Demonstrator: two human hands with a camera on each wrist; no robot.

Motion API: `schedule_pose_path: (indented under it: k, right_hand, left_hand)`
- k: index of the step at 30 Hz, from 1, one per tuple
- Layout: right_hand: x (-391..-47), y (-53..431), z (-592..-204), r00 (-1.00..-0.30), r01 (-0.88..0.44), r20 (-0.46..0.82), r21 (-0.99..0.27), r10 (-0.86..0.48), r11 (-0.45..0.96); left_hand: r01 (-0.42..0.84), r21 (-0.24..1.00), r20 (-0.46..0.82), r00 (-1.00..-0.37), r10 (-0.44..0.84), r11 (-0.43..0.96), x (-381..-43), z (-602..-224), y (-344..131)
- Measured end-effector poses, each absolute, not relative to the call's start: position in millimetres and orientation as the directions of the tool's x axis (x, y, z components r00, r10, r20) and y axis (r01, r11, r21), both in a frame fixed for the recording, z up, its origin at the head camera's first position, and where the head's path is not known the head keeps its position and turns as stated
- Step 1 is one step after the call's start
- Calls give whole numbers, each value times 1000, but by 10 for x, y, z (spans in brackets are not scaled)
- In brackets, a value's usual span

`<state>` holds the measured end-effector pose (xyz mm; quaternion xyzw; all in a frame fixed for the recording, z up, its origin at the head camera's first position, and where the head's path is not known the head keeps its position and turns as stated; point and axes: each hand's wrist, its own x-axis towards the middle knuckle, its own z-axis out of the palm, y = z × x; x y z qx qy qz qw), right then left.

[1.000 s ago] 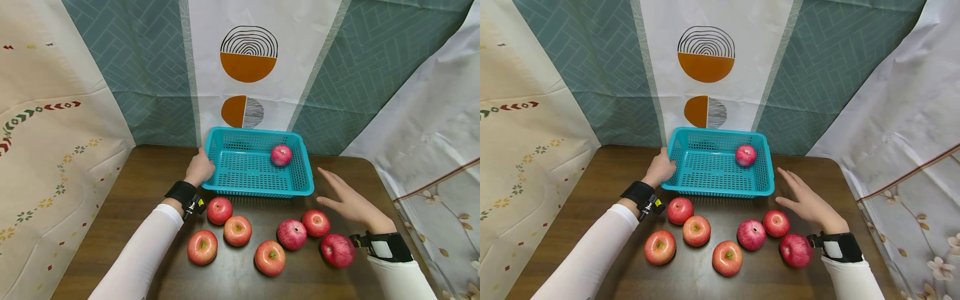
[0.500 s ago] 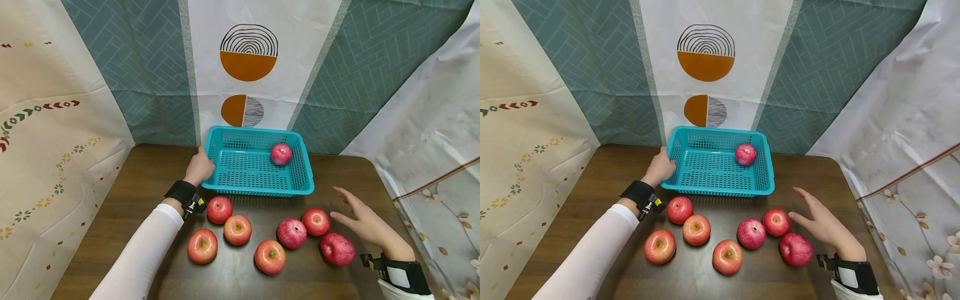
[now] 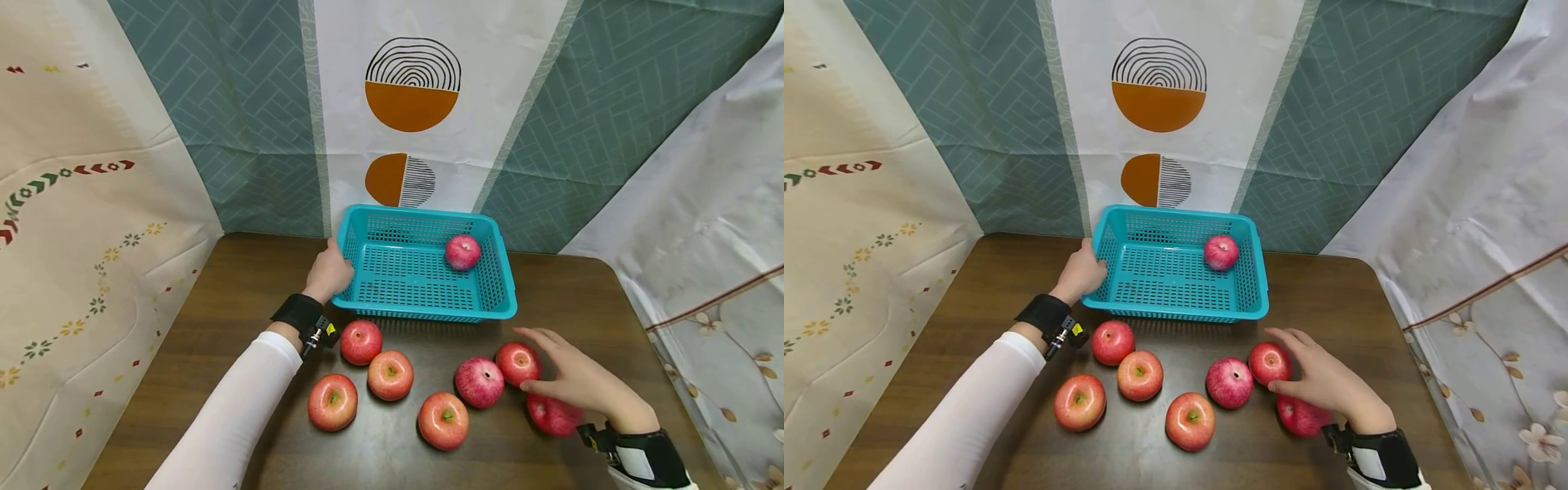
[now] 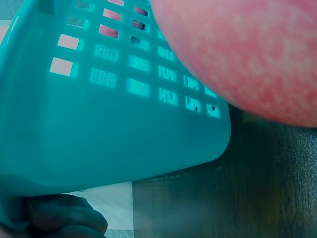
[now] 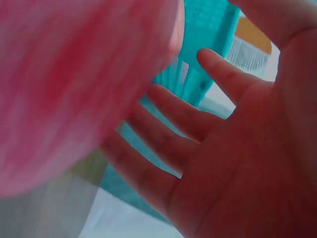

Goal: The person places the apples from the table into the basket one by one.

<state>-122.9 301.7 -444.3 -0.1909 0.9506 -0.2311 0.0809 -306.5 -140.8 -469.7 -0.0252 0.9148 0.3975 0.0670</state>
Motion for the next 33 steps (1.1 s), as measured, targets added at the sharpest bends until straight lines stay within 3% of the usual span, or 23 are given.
schedule_pose_path:
  k: [19,33]
  right_hand:
    - [-1404,2754,-4496,-860,-294,-297,-373,-414,880]
    - [-1391,2686,-4518,-864,-331,-301,-264,-404,906]
  left_hand:
    - [-79,702,-119,-993,7,708,-3040,-4667,-1401]
    - [-91,709,-137,-991,9,699,-3052,-4685,-1403]
